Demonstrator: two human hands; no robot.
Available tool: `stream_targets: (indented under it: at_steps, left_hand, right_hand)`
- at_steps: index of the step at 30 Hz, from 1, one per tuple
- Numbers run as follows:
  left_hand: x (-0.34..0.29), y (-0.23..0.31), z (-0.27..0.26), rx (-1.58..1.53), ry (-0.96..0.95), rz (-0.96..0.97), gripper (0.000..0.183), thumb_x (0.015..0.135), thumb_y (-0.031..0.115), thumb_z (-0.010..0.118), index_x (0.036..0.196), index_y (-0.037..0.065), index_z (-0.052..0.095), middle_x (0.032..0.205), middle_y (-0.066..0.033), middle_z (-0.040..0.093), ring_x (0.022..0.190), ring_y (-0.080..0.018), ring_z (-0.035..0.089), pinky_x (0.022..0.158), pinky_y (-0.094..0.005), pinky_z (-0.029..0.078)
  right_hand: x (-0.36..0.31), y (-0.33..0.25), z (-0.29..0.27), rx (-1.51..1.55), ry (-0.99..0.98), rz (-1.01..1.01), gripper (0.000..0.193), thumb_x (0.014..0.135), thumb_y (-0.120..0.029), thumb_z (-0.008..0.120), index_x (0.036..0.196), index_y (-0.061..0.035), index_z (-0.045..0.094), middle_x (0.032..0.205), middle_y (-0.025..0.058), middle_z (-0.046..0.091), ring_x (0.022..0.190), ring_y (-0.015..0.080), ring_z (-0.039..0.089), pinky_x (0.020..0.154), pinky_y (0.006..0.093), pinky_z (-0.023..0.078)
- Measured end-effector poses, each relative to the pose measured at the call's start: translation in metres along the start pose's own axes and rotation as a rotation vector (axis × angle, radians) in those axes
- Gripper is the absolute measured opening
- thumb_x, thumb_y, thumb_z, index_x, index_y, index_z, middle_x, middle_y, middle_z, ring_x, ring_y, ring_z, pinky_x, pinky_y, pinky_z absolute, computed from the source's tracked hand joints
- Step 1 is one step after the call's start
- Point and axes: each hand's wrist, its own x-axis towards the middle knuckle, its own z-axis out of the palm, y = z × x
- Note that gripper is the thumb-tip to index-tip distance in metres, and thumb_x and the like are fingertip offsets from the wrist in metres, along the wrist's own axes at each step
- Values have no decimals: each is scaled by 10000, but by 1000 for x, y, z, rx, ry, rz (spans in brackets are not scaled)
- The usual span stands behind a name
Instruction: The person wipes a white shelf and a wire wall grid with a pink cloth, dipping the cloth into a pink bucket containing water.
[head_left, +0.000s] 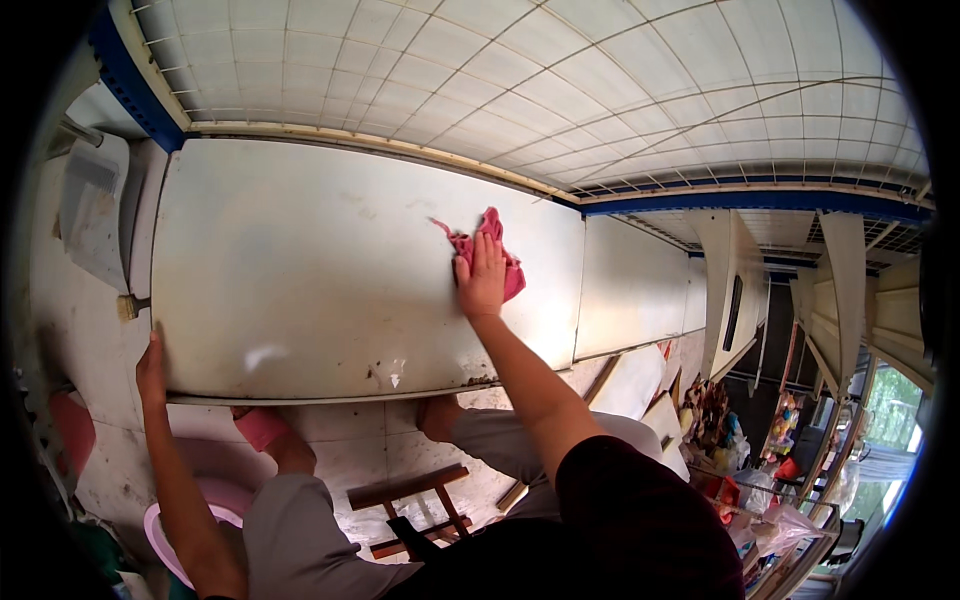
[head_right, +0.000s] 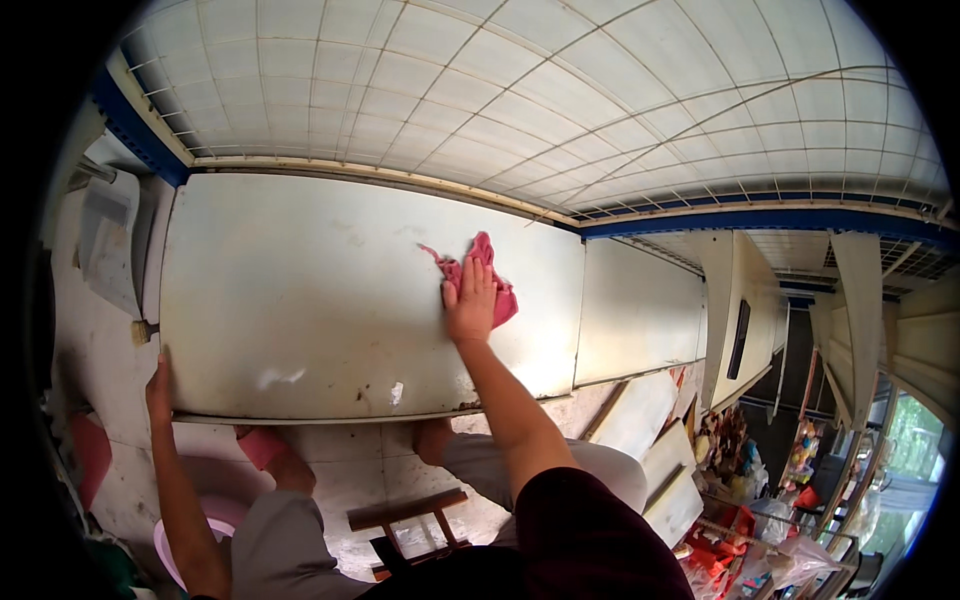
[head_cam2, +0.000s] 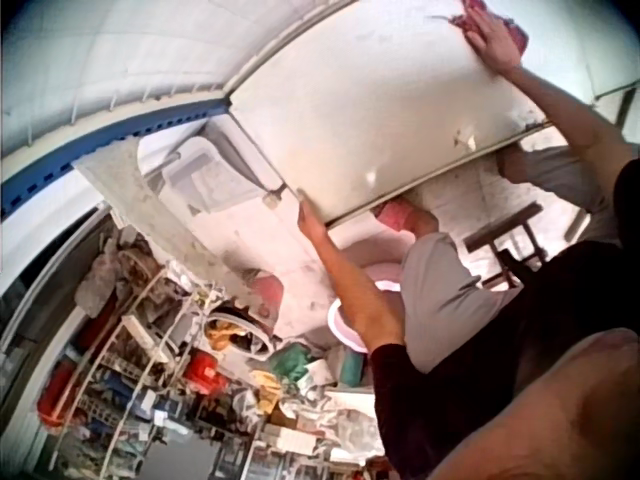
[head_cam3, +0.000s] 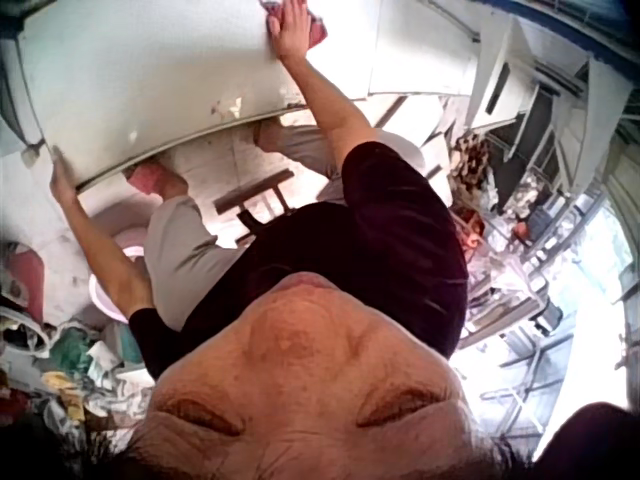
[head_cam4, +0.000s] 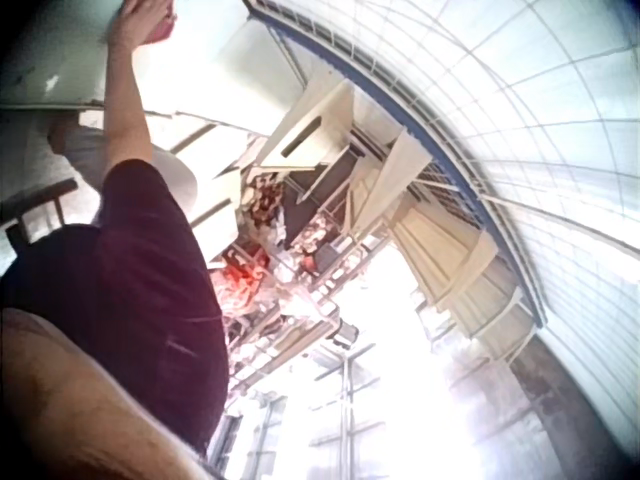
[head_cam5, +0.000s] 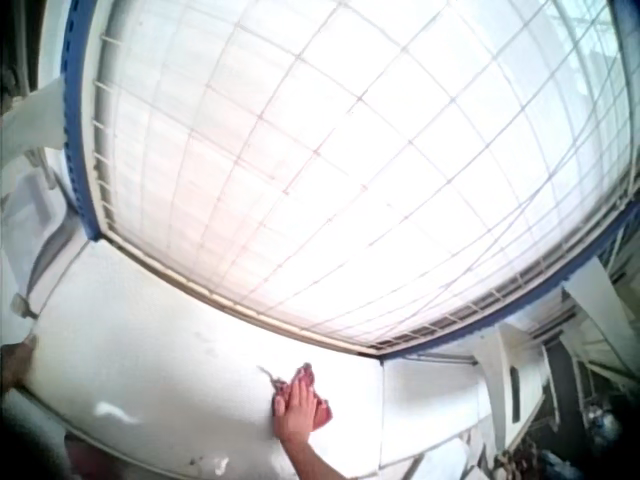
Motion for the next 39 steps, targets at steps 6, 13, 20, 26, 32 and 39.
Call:
stream_targets:
  at_steps: [6, 13, 20, 26, 32, 39]
  left_hand:
    - [2, -12, -4, -40, 2, 16, 702, 899, 518, 477, 1279, -72, 461, 1322, -180, 476, 1224, -232, 441, 1038, -294, 300]
    - [-10, 1, 5, 118, 48, 52, 569, 890, 455, 524, 1215, -12, 548, 1185, -150, 598, 1096, -215, 541, 970, -289, 368]
    - [-23, 19, 7, 91, 145, 30, 556, 864, 453, 567, 1172, -10, 580, 1116, -144, 629, 1032, -201, 561, 931, -284, 389]
    - [-28, 26, 7, 49, 114, 16, 537, 856, 446, 586, 1131, -15, 602, 1012, -111, 651, 935, -162, 556, 883, -266, 403]
    - [-20, 15, 10, 55, 135, 42, 534, 859, 439, 590, 1121, -26, 603, 1005, -109, 652, 916, -163, 558, 877, -270, 409]
    - [-8, -8, -2, 27, 37, 24, 564, 867, 435, 593, 1140, -59, 582, 1049, -121, 638, 944, -172, 551, 881, -276, 408]
  right_hand:
    - [-17, -116, 9, 187, -191, -272, 635, 830, -257, 587, 1360, -11, 339, 1408, 217, 323, 1325, 423, 247, 1082, 531, 178]
    - [0, -115, 10, 395, -319, -672, 643, 788, -244, 644, 1360, -93, 393, 1351, 146, 437, 1281, 346, 365, 1082, 456, 254]
    - [41, 57, -12, 23, 158, 70, 518, 839, -213, 552, 1303, -14, 437, 1331, 230, 440, 1221, 385, 412, 1029, 453, 304]
    - [79, -87, 42, 45, 194, -136, 468, 855, -208, 494, 1268, 7, 444, 1256, 228, 492, 1170, 388, 444, 989, 487, 331]
    - [31, -272, 65, 341, -98, -716, 514, 849, -234, 550, 1295, -3, 440, 1348, 175, 434, 1282, 343, 360, 1081, 474, 236]
    - [63, -160, 4, 451, -116, -548, 317, 787, -127, 614, 1104, -126, 602, 1135, 148, 570, 1085, 349, 505, 951, 427, 392]
